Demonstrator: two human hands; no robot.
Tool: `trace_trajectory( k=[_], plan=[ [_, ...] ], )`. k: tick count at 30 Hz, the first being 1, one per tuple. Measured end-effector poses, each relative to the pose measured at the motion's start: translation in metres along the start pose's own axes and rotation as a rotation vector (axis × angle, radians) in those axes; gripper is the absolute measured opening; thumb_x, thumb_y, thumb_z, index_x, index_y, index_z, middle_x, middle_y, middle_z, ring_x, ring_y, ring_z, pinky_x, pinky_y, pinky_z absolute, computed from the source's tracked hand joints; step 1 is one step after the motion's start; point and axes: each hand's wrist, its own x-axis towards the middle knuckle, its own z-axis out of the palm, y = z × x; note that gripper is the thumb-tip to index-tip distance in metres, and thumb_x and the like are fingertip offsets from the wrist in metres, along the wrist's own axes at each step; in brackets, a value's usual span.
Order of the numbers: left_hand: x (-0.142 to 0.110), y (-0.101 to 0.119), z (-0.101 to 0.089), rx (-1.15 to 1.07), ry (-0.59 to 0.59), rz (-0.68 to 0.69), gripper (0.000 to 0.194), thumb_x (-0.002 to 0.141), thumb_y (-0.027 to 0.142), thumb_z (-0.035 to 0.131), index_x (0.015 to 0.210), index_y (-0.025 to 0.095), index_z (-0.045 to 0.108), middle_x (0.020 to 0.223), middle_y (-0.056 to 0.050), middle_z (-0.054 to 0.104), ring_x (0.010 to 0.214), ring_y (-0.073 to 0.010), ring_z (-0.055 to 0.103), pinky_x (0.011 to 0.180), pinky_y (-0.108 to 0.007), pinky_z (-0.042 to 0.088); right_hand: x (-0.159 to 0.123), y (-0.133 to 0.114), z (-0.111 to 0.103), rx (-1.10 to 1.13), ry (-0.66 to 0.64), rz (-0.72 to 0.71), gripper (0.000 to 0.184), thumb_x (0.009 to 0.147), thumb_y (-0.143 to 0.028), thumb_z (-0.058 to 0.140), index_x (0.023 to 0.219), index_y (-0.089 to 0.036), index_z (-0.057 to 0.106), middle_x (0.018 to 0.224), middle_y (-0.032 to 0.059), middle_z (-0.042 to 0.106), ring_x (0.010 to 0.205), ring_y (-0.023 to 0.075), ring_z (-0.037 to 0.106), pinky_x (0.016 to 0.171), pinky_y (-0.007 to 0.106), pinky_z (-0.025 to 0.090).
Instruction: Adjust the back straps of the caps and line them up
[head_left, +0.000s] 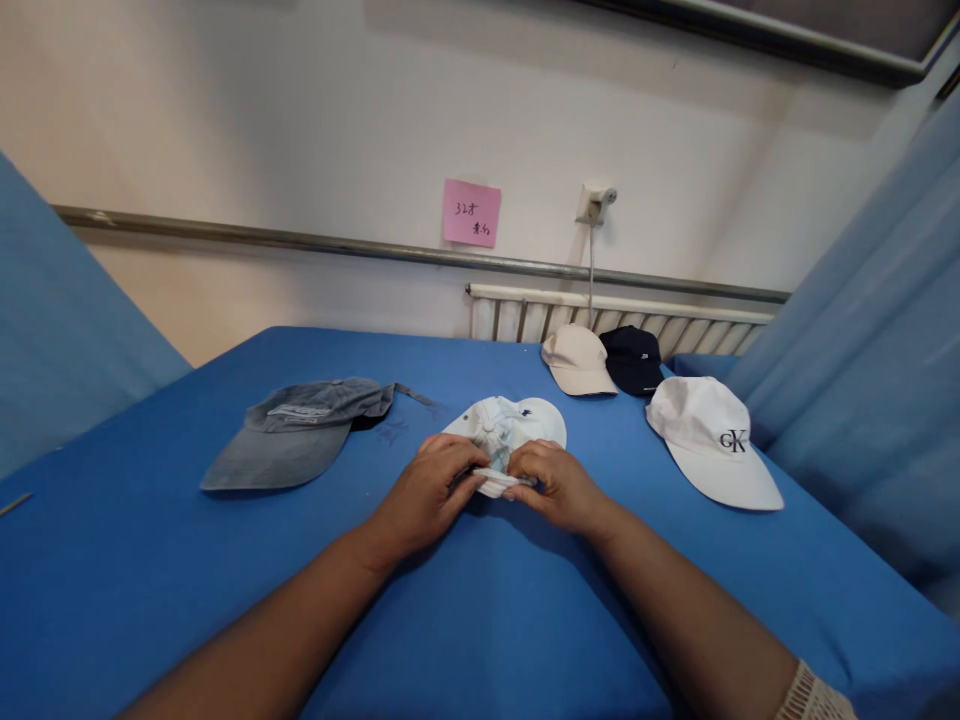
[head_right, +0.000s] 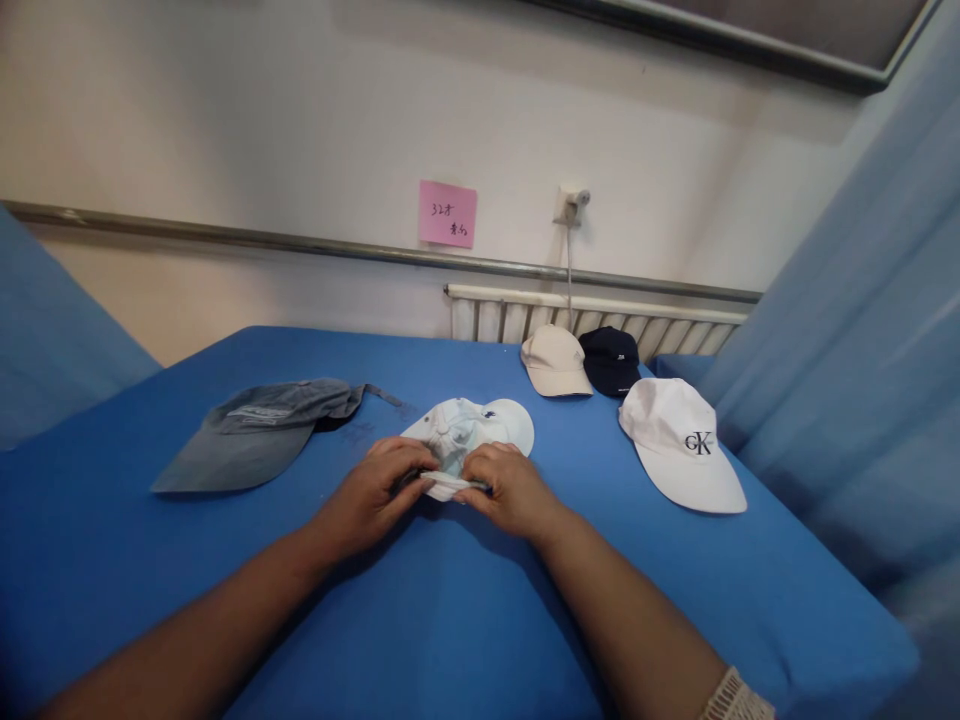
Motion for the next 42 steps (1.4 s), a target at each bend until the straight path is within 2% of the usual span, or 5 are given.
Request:
trace_trajectory(
  k=[21, 27, 30, 35, 42],
  plan=[
    [-0.001, 0.001, 0.0, 0.071, 0.141, 0.133, 0.012, 0.083, 0.01, 0.052, 0.087, 0.021, 0.056, 0.091, -0.004, 0.065, 0.098, -0.0215, 0.057, 0.094, -0.039, 0.042, 0.001, 0.002, 0.011, -0.49, 0.278, 0.181, 0.018, 0.074, -0.004, 0.049, 0.081, -0.02, 0.05, 0.08, 0.0048, 0.054, 0.07, 0.0189, 0.05, 0.063, 0.029, 0.036],
    [0.002, 0.006, -0.004, 0.066, -0.034, 0.149, 0.006, 0.085, 0.019, 0.056, 0.09, 0.021, 0.057, 0.098, -0.006, 0.066, 0.107, -0.0241, 0.055, 0.1, -0.043, 0.039, 0.004, -0.004, 0.002, -0.561, 0.11, 0.252, 0.02, 0.071, -0.003, 0.051, 0.081, -0.02, 0.051, 0.086, 0.0071, 0.056, 0.072, 0.0199, 0.051, 0.062, 0.029, 0.036],
    [0.001, 0.008, -0.01, -0.026, -0.139, 0.141, 0.022, 0.081, 0.033, 0.066, 0.097, 0.022, 0.057, 0.105, -0.006, 0.065, 0.111, -0.0258, 0.053, 0.101, -0.042, 0.04, 0.003, -0.007, -0.007, -0.537, -0.049, 0.299, 0.024, 0.069, -0.003, 0.054, 0.086, -0.02, 0.052, 0.09, 0.0075, 0.058, 0.075, 0.0199, 0.053, 0.063, 0.029, 0.036],
    [0.0, -0.004, -0.012, 0.012, 0.12, -0.036, 0.017, 0.087, 0.029, 0.057, 0.102, 0.022, 0.059, 0.109, -0.009, 0.065, 0.109, -0.0253, 0.055, 0.098, -0.043, 0.043, -0.005, -0.012, -0.018, -0.346, -0.189, 0.244, 0.03, 0.066, 0.0, 0.052, 0.087, -0.02, 0.054, 0.089, 0.0046, 0.059, 0.079, 0.0191, 0.055, 0.071, 0.028, 0.039],
    [0.004, -0.027, 0.002, 0.027, 0.049, -0.113, 0.018, 0.085, 0.034, 0.059, 0.096, 0.02, 0.065, 0.105, -0.007, 0.069, 0.103, -0.0255, 0.058, 0.095, -0.044, 0.043, -0.003, -0.008, -0.012, -0.187, 0.059, 0.296, 0.018, 0.079, -0.006, 0.05, 0.089, -0.019, 0.058, 0.089, 0.0046, 0.061, 0.081, 0.0178, 0.058, 0.073, 0.028, 0.042]
  ],
)
